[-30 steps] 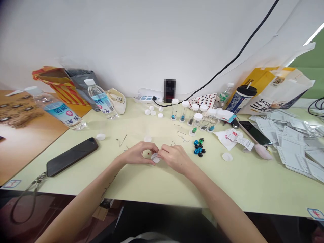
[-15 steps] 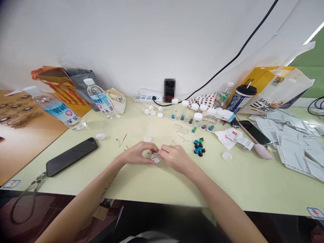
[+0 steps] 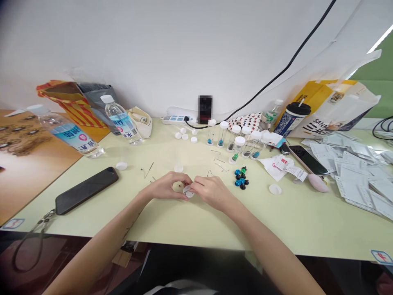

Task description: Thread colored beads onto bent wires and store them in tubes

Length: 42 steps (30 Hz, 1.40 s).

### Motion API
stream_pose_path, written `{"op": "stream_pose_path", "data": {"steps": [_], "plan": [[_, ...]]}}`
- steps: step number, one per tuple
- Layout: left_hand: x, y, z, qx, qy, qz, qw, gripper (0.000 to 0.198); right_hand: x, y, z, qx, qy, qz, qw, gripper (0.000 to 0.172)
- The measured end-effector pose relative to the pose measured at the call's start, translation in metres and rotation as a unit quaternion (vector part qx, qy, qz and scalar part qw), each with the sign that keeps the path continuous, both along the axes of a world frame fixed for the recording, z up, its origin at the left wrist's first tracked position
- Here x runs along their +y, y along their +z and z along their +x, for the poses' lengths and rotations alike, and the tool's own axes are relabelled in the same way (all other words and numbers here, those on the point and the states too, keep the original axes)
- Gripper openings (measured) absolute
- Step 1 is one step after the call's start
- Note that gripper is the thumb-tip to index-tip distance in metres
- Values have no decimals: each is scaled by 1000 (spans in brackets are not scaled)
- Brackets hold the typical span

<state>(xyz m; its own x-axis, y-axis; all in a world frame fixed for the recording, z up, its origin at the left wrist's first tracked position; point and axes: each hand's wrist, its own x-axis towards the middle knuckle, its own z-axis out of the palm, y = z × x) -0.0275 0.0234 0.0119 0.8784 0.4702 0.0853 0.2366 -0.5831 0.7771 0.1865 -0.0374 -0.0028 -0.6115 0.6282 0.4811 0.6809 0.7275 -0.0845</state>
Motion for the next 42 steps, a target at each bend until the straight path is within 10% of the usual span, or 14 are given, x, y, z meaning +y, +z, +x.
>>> {"op": "stream_pose_path", "data": {"steps": [42], "plan": [[1, 2, -2, 5, 33, 44, 998, 27, -3, -3, -8, 60, -23, -69, 996, 23]]}}
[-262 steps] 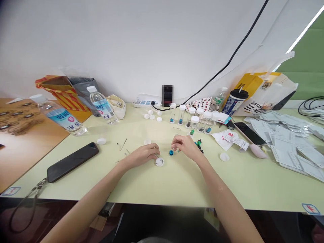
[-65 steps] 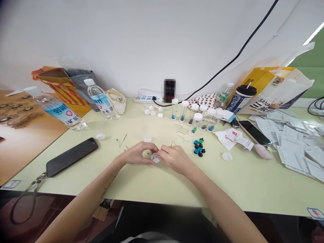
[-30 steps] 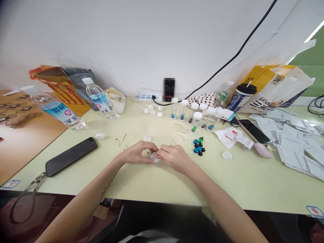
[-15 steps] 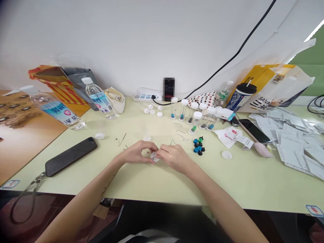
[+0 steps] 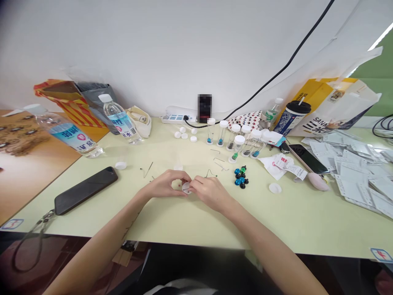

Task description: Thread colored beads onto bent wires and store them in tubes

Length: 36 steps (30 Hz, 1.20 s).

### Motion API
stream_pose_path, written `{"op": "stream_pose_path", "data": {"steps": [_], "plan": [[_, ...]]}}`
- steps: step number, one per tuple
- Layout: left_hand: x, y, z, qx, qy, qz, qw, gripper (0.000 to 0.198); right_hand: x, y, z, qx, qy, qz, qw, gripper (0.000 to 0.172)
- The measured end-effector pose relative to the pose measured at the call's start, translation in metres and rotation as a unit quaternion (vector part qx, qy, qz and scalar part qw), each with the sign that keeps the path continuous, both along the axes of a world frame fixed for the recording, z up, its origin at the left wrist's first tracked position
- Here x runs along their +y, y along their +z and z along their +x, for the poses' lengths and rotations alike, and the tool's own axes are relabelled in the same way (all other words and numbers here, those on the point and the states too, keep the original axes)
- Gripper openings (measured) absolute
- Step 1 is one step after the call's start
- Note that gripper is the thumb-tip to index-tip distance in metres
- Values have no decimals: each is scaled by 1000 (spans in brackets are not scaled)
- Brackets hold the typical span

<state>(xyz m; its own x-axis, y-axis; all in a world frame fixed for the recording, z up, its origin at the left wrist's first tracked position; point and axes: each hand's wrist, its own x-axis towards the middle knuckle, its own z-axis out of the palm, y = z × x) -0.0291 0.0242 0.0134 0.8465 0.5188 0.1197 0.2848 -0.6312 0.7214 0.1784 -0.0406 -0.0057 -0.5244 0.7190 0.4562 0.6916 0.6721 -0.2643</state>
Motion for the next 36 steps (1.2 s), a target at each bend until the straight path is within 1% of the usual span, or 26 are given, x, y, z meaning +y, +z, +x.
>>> {"op": "stream_pose_path", "data": {"steps": [4, 8, 13, 19, 22, 24, 29, 34, 36], "plan": [[0, 0, 0, -6, 9, 9, 1000, 27, -1, 0, -4, 43, -11, -45, 998, 20], [-1, 1, 1, 13, 9, 10, 1000, 24, 0, 0, -4, 73, -10, -87, 994, 16], [-2, 3, 2, 10, 19, 4, 1000, 24, 3, 0, -4, 132, -27, -138, 981, 14], [1, 5, 1, -17, 60, -15, 998, 28, 5, 1, -4, 227, -58, -200, 951, 20], [2, 4, 0, -20, 63, -31, 997, 29, 4, 2, -4, 279, -57, -232, 930, 22], [2, 3, 0, -5, 57, -34, 998, 30, 3, 4, -3, 316, -57, -247, 914, 22], [0, -7, 9, 33, 40, -8, 999, 30, 1, 12, 2, 406, -60, -247, 878, 22], [-2, -16, 17, 33, 37, 11, 999, 36, 4, 24, 14, 488, -88, -198, 846, 21], [-1, -17, 18, 25, 55, 10, 998, 36, 6, 28, 19, 513, -101, -177, 834, 22]]}}
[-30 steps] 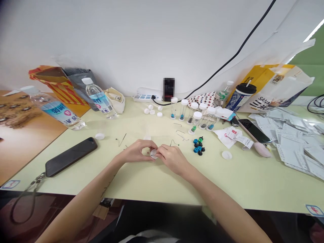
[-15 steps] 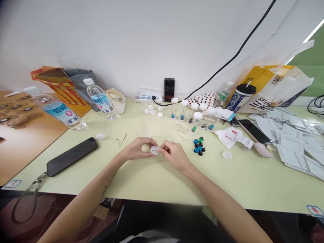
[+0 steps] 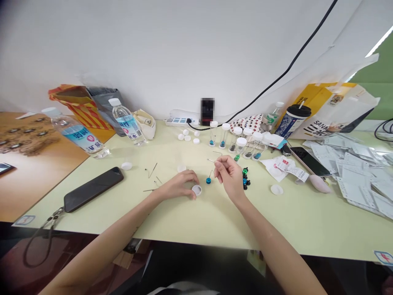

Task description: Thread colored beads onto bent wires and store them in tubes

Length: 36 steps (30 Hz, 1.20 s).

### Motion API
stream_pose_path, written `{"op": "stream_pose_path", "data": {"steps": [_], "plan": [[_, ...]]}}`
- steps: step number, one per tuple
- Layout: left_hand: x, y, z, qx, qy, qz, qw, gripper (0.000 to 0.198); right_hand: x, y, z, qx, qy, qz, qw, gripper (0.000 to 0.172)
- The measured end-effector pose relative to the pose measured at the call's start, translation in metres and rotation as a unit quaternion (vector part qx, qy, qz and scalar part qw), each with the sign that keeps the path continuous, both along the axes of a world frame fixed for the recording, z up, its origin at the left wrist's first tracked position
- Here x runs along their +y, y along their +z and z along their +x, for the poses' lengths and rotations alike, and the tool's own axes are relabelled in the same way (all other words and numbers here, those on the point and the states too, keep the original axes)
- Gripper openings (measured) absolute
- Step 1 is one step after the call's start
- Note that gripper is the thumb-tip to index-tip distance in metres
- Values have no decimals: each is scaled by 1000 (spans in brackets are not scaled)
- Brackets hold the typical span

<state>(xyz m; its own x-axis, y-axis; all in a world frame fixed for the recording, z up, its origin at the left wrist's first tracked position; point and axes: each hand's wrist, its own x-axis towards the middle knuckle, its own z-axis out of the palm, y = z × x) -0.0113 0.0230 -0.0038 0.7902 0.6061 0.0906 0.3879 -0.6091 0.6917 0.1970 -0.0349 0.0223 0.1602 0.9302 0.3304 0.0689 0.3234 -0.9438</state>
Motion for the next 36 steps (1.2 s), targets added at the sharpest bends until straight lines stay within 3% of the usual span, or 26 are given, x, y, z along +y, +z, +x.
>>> {"op": "stream_pose_path", "data": {"steps": [5, 12, 16, 22, 27, 31, 36], "plan": [[10, -5, 9, -23, 58, 15, 998, 21, 5, 1, 6, 39, -33, 16, 999, 24], [17, -8, 40, -16, -9, 1, 1000, 22, 8, -2, 4, 64, -17, 21, 998, 26], [17, -9, 49, -37, -12, -23, 999, 14, 10, -2, 3, 76, -9, 25, 997, 26], [14, -10, 40, -102, 23, -83, 991, 11, 10, -2, 2, 102, -11, 41, 994, 25], [3, 1, 33, -153, 30, -145, 977, 24, 2, 1, -2, 118, -3, 51, 992, 23], [-6, 9, 33, -234, 28, -258, 937, 28, -2, -1, -8, 114, 14, 67, 991, 21], [-9, 9, 29, -283, 25, -275, 918, 32, -3, -5, -13, 112, 32, 69, 991, 20]]}}
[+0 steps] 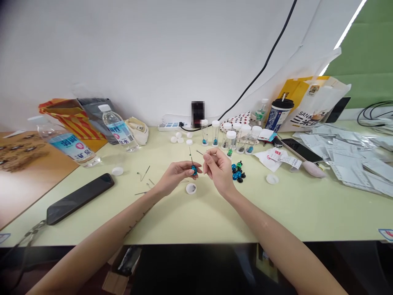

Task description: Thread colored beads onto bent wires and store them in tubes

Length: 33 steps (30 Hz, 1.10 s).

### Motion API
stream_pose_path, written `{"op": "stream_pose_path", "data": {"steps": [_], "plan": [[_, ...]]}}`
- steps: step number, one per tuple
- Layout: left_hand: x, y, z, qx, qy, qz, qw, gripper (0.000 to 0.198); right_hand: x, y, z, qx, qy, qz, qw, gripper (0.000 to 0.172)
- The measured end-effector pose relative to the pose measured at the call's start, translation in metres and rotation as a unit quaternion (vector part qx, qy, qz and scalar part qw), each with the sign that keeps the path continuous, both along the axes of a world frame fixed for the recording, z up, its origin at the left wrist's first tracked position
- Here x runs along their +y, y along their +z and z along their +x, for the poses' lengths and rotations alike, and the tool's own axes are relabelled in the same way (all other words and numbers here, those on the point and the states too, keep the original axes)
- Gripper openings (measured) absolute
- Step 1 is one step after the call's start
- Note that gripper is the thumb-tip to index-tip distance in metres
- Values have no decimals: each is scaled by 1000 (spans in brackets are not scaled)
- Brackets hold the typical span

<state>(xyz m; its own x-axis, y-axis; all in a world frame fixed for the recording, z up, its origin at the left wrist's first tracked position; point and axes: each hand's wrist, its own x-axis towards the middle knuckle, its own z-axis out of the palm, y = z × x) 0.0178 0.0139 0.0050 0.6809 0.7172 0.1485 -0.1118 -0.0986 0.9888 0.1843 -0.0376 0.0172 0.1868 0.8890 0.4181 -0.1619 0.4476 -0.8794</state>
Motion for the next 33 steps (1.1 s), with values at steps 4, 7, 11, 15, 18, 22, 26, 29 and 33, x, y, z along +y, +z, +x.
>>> {"op": "stream_pose_path", "data": {"steps": [4, 7, 11, 15, 18, 22, 26, 29, 33], "plan": [[-4, 3, -4, -8, 21, 11, 1000, 31, 1, -3, -2, 4, -1, -5, 1000, 20], [-7, 9, -5, 13, 53, 13, 998, 28, 2, -8, -3, -4, 1, -13, 1000, 20], [-8, 13, -4, 8, 88, 3, 996, 23, 2, -17, -1, -28, 15, -33, 999, 20], [-5, 8, -3, -17, 86, -25, 996, 22, 1, -29, 7, -59, 36, -60, 996, 20], [-3, 1, -2, -20, 92, -54, 994, 22, 2, -38, 13, -70, 46, -77, 993, 19], [-3, -5, -2, -9, 111, -83, 990, 24, 0, -47, 16, -79, 64, -96, 990, 18], [-4, -5, -1, 8, 118, -98, 988, 24, -4, -49, 17, -88, 82, -112, 986, 17], [-6, -3, 0, 15, 100, -114, 988, 20, -6, -48, 16, -89, 97, -127, 983, 18], [-8, 1, 0, 23, 95, -123, 988, 24, -7, -48, 16, -85, 102, -135, 982, 18]]}}
